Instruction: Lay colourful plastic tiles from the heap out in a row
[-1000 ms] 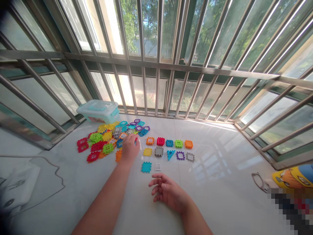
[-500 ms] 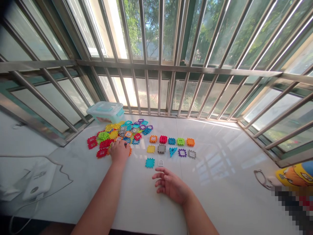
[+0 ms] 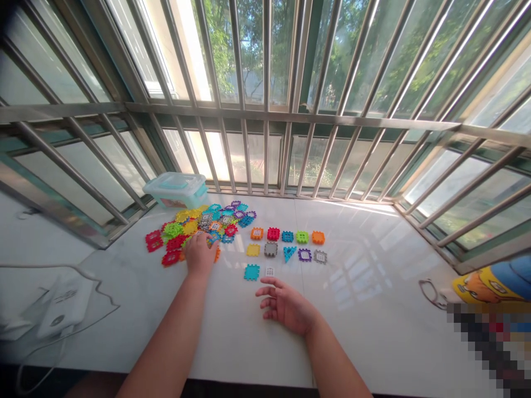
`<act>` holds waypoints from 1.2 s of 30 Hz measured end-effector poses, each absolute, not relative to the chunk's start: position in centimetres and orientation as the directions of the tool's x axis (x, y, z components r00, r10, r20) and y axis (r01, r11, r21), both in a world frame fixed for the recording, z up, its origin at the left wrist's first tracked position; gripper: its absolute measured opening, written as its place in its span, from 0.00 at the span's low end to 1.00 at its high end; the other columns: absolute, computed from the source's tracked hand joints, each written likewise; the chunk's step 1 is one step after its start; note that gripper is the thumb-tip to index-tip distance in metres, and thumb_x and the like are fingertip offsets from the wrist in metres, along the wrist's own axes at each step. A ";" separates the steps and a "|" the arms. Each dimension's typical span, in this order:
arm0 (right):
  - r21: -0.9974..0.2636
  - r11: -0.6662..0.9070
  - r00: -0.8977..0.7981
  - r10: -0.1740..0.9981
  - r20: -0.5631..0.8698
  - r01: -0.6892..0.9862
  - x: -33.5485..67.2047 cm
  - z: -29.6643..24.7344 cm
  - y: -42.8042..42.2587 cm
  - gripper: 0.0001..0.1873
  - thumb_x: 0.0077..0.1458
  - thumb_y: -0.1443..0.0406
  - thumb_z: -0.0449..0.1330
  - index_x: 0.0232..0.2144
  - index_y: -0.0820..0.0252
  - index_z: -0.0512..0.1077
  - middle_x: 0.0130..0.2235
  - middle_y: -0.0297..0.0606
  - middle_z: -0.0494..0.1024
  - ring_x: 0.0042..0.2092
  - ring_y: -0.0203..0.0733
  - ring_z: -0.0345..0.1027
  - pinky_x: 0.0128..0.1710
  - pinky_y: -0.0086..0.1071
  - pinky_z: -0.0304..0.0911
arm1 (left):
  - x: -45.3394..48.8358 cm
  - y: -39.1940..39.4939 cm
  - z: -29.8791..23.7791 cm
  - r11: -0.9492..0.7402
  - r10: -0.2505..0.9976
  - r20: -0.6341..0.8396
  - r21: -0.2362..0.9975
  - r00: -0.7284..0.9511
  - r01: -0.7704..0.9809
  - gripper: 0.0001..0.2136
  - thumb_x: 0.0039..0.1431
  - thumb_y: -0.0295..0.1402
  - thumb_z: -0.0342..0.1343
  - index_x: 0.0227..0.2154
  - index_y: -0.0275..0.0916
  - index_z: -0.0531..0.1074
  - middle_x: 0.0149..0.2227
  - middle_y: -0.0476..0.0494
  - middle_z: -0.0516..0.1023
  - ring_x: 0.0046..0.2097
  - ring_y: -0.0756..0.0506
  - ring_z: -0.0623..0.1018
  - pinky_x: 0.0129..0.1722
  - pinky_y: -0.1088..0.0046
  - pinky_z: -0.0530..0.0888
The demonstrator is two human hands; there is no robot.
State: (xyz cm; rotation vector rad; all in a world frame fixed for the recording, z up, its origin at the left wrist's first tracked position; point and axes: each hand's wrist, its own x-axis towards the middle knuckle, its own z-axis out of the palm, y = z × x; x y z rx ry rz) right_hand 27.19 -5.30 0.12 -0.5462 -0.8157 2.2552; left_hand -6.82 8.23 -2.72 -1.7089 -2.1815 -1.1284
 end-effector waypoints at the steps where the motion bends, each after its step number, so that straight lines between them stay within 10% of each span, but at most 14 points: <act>1: -0.681 -0.581 -0.688 0.709 -0.153 -0.446 27.2 0.1 -5.3 0.26 0.63 0.55 0.66 0.61 0.50 0.71 0.57 0.43 0.75 0.48 0.41 0.73 0.46 0.36 0.69 | -6.9 8.3 -2.7 0.017 0.768 0.543 0.514 -0.340 0.858 0.05 0.60 0.34 0.60 0.38 0.42 0.74 0.44 0.37 0.78 0.49 0.35 0.75 0.53 0.55 0.70; 7: -0.688 -0.578 -0.688 0.709 -0.157 -0.439 27.1 0.1 -5.3 0.27 0.62 0.54 0.67 0.61 0.49 0.71 0.57 0.42 0.76 0.47 0.41 0.74 0.45 0.35 0.69 | -5.1 7.2 -1.9 -0.217 0.777 0.318 0.945 -0.543 0.244 0.17 0.56 0.42 0.68 0.44 0.42 0.73 0.37 0.49 0.75 0.37 0.47 0.77 0.44 0.67 0.77; 13: -0.703 -0.564 -0.663 0.728 -0.176 -0.433 27.1 0.5 -5.4 0.24 0.61 0.54 0.69 0.57 0.49 0.72 0.56 0.41 0.76 0.47 0.40 0.73 0.45 0.36 0.70 | 1.9 2.5 -1.6 -0.150 0.952 0.017 0.896 -0.304 -0.418 0.25 0.54 0.41 0.71 0.54 0.44 0.76 0.38 0.52 0.71 0.39 0.51 0.77 0.48 0.69 0.80; 18: -0.890 -0.230 -0.276 0.953 -0.124 -0.393 26.4 -1.5 -5.3 0.17 0.58 0.53 0.72 0.41 0.53 0.72 0.40 0.34 0.76 0.33 0.35 0.67 0.37 0.33 0.68 | 6.2 0.0 -1.9 0.041 0.999 -0.030 0.939 0.038 -0.342 0.22 0.54 0.42 0.72 0.49 0.40 0.76 0.39 0.48 0.76 0.37 0.49 0.79 0.40 0.69 0.81; 22: -0.987 0.124 0.134 0.981 0.138 0.107 25.6 -2.4 -5.5 0.18 0.53 0.51 0.75 0.37 0.50 0.73 0.35 0.34 0.72 0.33 0.41 0.63 0.36 0.38 0.68 | 6.3 0.2 -1.9 0.095 0.972 -0.021 0.947 0.236 -0.308 0.22 0.55 0.42 0.72 0.47 0.39 0.72 0.40 0.44 0.80 0.38 0.47 0.80 0.39 0.67 0.79; 28: -0.854 0.408 -0.030 0.906 0.422 0.323 24.9 -1.2 -5.4 0.24 0.58 0.57 0.72 0.56 0.37 0.77 0.56 0.43 0.76 0.61 0.59 0.66 0.66 0.59 0.60 | 5.5 0.2 -2.2 0.110 0.935 0.001 0.950 0.355 -0.293 0.20 0.55 0.41 0.73 0.43 0.39 0.71 0.38 0.46 0.79 0.37 0.48 0.79 0.36 0.72 0.75; 36: -0.835 0.457 -0.236 0.886 0.399 0.306 24.9 -1.2 -5.1 0.24 0.64 0.58 0.67 0.62 0.37 0.75 0.63 0.41 0.75 0.63 0.60 0.65 0.68 0.63 0.56 | 5.4 -0.4 -2.1 0.092 0.924 0.015 0.961 0.381 -0.261 0.19 0.54 0.40 0.74 0.39 0.38 0.71 0.35 0.46 0.77 0.36 0.49 0.76 0.36 0.74 0.72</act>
